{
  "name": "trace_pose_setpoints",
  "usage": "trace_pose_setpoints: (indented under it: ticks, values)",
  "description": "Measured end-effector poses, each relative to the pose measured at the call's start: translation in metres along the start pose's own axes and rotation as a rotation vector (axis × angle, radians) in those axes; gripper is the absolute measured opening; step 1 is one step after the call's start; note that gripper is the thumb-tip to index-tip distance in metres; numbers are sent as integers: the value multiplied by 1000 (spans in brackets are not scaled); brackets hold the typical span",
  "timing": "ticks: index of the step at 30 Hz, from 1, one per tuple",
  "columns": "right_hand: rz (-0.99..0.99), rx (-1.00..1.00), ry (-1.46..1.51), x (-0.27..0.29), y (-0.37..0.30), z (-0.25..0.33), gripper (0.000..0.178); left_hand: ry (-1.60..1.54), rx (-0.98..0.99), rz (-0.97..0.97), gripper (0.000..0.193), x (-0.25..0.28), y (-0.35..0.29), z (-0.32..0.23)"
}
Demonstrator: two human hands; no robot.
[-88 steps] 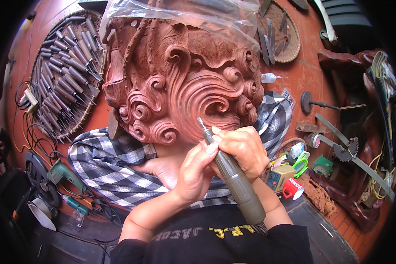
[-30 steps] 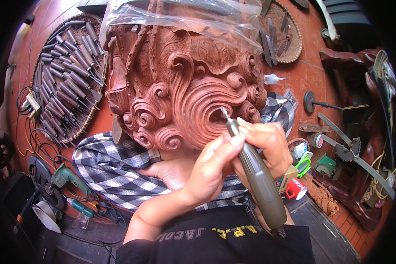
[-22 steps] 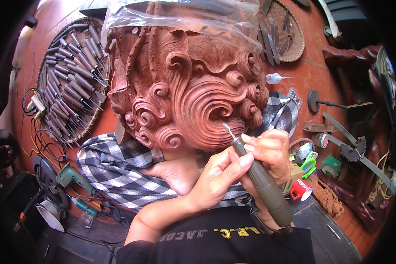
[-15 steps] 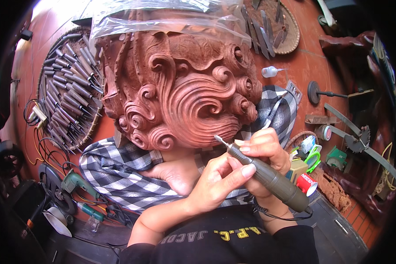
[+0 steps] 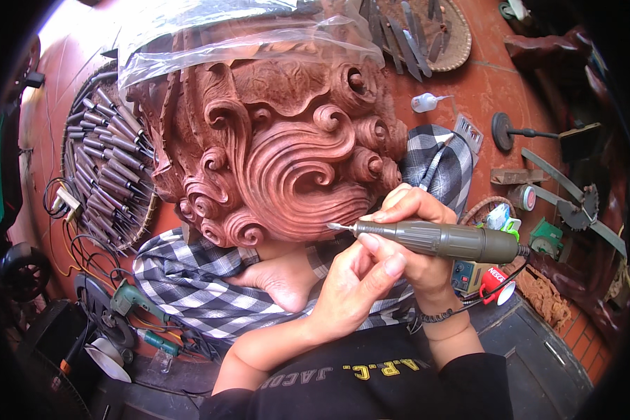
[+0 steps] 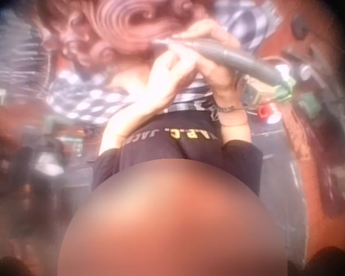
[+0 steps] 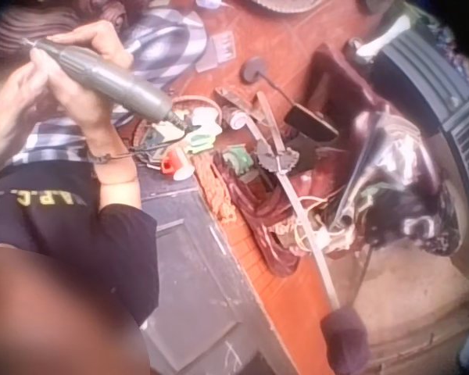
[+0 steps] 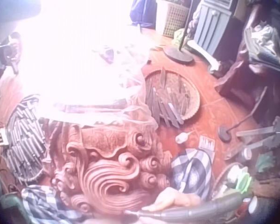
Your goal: The person carves a large, reddish-brown wooden piece with intricate swirl patterns. They use a rotary tool to refine the details and then switch to a chisel and mallet to shape the surface. The person occasionally wipes away wood dust with their hand.
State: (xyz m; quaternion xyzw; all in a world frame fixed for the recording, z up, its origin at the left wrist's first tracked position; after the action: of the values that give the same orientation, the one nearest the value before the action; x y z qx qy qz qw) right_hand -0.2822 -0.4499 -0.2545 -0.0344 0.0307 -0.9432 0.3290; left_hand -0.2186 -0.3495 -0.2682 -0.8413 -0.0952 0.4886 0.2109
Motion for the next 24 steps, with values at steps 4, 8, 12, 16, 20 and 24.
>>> trace_pose_setpoints:
  ticks: [4, 8, 12, 16, 20, 24]
  values:
    - [19, -2, -48, -9, 7, -1, 19, -65, 13, -164, 24, 4, 0, -2]
    - [55, 69, -126, -16, 11, 1, 20, -37, 74, -113, 50, 19, -5, 3]
    - [61, 75, -147, -21, 13, 1, 20, -73, 43, -176, 42, 17, -4, -3]
    - [72, 73, -165, -22, 14, 1, 20, -81, 36, -196, 42, 19, -4, -3]
    - [68, 62, -160, -20, 13, 0, 20, -49, 58, -158, 52, 20, -5, -3]
    - [66, 31, -158, -14, 11, -4, 20, -87, 55, -134, 46, 17, -1, 1]
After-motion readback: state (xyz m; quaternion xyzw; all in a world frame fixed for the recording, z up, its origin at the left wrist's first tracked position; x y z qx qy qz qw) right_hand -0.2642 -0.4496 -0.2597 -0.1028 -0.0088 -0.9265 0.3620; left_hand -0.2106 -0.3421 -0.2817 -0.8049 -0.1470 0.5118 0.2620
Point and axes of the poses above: each hand's wrist, its own y-axis towards the middle knuckle, its own x-axis out of the back of the hand, z = x × y, the point moved 5 cm from there along y, towards the middle knuckle, and after that the axes turned 1 degree about z, right-handed, at the moved point
